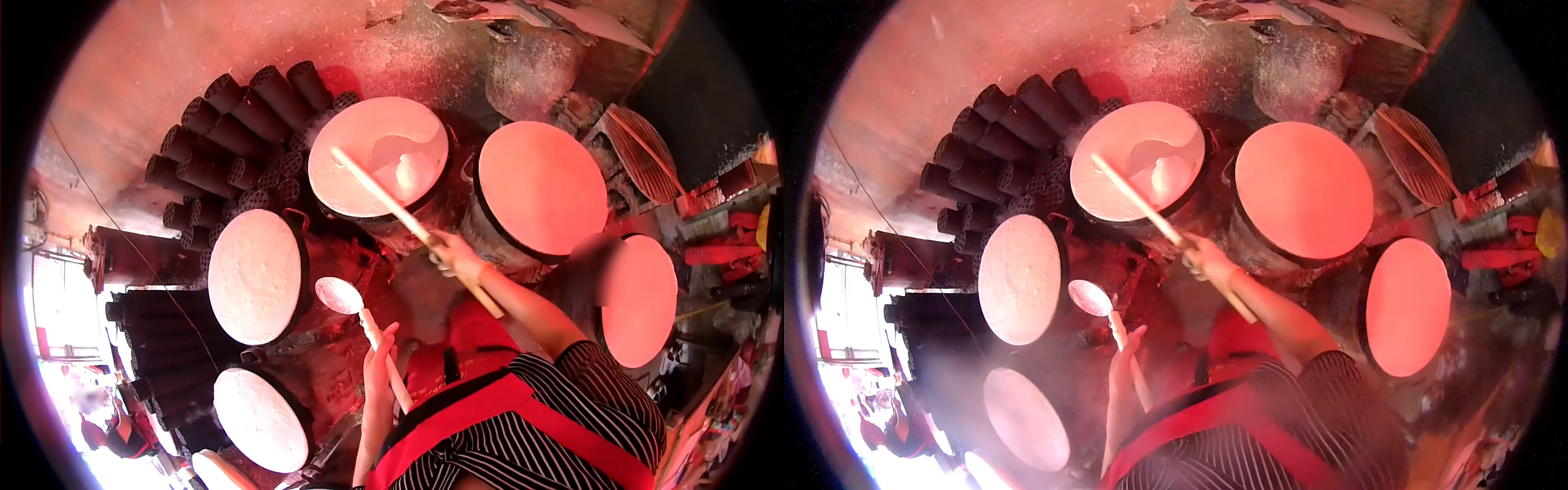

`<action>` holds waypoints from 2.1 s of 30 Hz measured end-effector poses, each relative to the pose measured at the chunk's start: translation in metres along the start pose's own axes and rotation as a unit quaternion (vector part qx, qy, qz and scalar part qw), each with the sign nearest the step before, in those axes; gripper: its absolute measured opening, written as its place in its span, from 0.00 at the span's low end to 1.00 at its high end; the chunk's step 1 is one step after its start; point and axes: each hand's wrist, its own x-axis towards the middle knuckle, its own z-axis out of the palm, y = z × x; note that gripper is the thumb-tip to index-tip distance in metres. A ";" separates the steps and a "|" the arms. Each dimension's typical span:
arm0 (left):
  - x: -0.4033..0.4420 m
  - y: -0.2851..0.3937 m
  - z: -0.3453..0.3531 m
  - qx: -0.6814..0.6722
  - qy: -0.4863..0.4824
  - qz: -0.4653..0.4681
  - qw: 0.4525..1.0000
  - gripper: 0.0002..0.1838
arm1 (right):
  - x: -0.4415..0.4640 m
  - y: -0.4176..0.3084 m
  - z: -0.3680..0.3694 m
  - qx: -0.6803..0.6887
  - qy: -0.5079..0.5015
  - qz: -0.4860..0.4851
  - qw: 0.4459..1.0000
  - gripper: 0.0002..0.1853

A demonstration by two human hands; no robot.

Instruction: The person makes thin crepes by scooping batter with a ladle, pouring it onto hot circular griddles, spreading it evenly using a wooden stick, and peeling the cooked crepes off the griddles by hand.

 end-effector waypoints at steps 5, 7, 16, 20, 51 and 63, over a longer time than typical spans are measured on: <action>0.011 -0.006 0.037 -0.029 0.031 -0.010 0.999 0.17 | 0.021 -0.054 -0.075 0.007 0.103 -0.007 0.995 0.21; 0.018 -0.012 0.046 -0.029 0.053 -0.017 0.998 0.16 | 0.049 -0.081 -0.079 0.019 0.126 -0.034 0.991 0.21; 0.025 -0.004 0.040 -0.004 0.064 -0.002 0.998 0.13 | 0.067 -0.108 -0.028 -0.426 0.221 -0.216 0.850 0.22; 0.022 0.013 0.030 -0.016 0.044 -0.002 0.999 0.10 | 0.069 -0.060 -0.041 -0.148 0.326 -0.375 0.855 0.19; 0.182 0.111 -0.001 0.100 -0.121 0.074 0.985 0.05 | -0.030 0.022 -0.002 -0.164 0.201 -0.190 0.947 0.21; 0.268 0.103 0.049 -0.261 -0.316 -0.097 0.907 0.06 | -0.006 -0.015 0.039 0.126 0.102 0.031 0.986 0.19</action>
